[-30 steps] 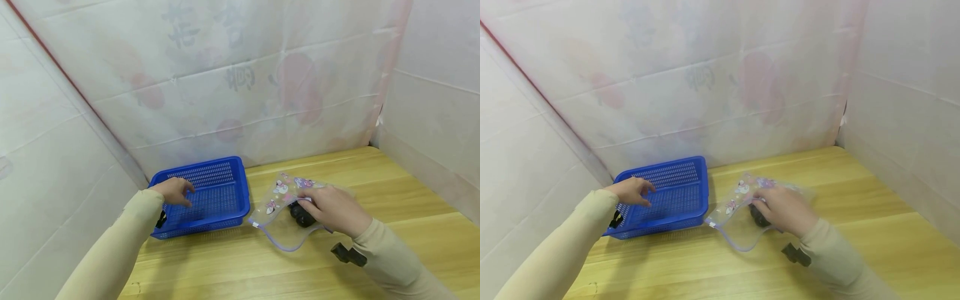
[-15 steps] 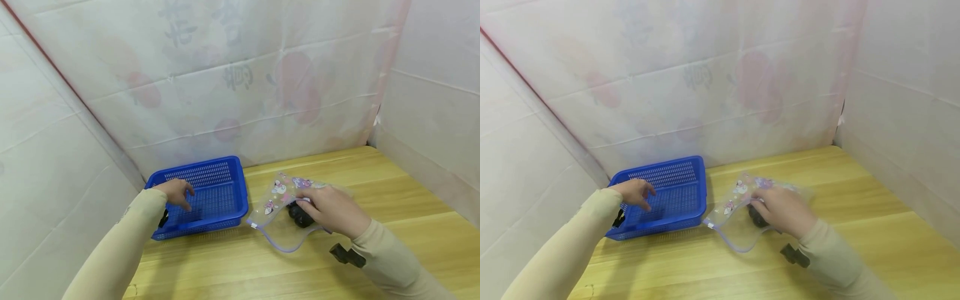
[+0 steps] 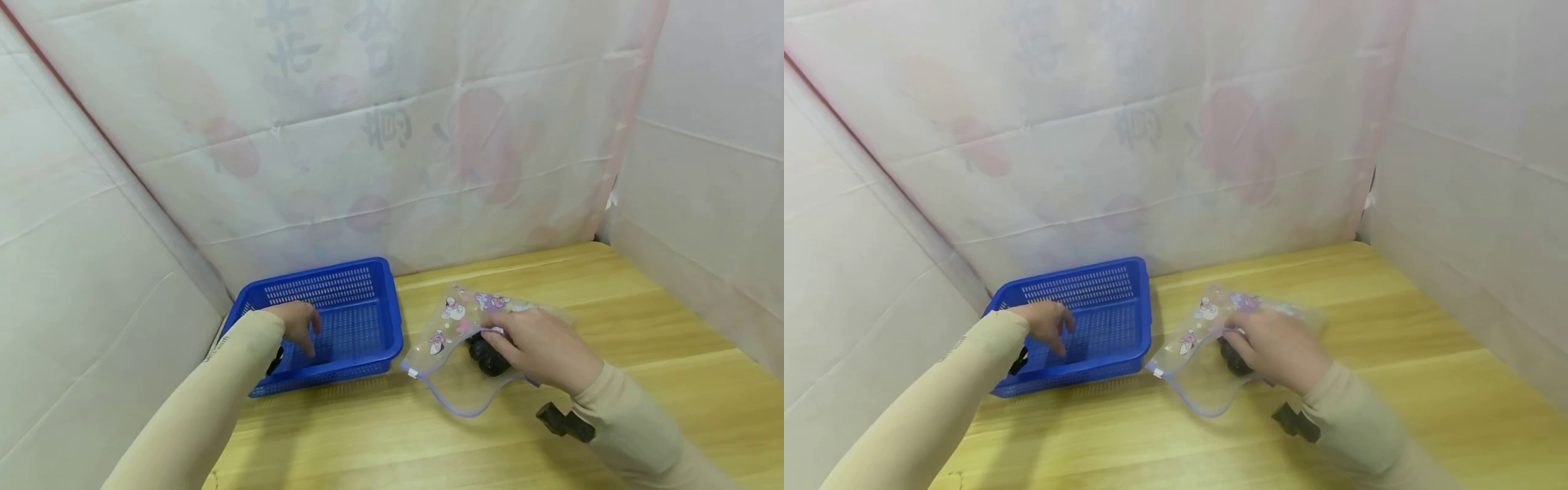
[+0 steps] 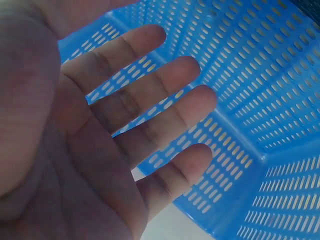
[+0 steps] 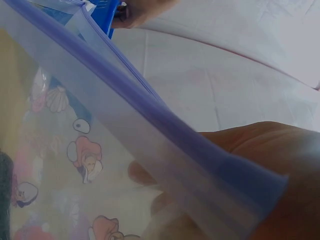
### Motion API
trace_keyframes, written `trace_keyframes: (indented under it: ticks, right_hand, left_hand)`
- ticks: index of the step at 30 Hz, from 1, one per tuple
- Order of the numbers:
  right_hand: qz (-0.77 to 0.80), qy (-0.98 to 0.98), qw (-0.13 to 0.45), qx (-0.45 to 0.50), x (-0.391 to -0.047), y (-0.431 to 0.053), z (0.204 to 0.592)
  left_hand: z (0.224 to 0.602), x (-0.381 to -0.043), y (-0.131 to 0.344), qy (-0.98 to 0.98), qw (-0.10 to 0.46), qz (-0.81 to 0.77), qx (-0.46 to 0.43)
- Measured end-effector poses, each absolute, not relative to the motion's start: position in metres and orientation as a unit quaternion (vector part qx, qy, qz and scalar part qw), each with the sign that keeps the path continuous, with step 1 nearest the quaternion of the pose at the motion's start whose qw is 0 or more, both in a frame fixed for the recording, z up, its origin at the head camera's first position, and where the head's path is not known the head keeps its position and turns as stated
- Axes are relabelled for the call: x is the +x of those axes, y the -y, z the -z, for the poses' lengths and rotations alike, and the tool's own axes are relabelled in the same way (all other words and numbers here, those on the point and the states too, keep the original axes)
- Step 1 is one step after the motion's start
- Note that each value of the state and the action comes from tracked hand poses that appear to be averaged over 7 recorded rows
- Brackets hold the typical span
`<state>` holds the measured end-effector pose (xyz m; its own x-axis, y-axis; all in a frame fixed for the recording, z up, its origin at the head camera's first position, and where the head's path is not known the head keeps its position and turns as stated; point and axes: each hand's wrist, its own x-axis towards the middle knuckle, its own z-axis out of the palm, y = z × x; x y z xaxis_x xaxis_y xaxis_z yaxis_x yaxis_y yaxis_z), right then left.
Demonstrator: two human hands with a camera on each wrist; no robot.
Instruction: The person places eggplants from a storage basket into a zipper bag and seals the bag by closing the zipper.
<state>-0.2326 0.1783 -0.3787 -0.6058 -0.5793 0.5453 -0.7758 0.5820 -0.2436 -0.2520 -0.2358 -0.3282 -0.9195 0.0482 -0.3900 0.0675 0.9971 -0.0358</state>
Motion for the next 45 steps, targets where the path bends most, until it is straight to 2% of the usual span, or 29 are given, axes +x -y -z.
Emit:
trace_keyframes:
  ticks: [26,45]
  right_hand:
    - [-0.213,0.877,0.207,0.378,-0.227,-0.191,0.382]
    - [-0.206,0.878,0.212,0.376,-0.226,-0.193,0.379]
  left_hand:
    - [0.341,-0.252,0.198,-0.959,0.267,0.088,0.031]
    - [0.354,-0.256,0.180,-0.947,0.277,0.150,0.068]
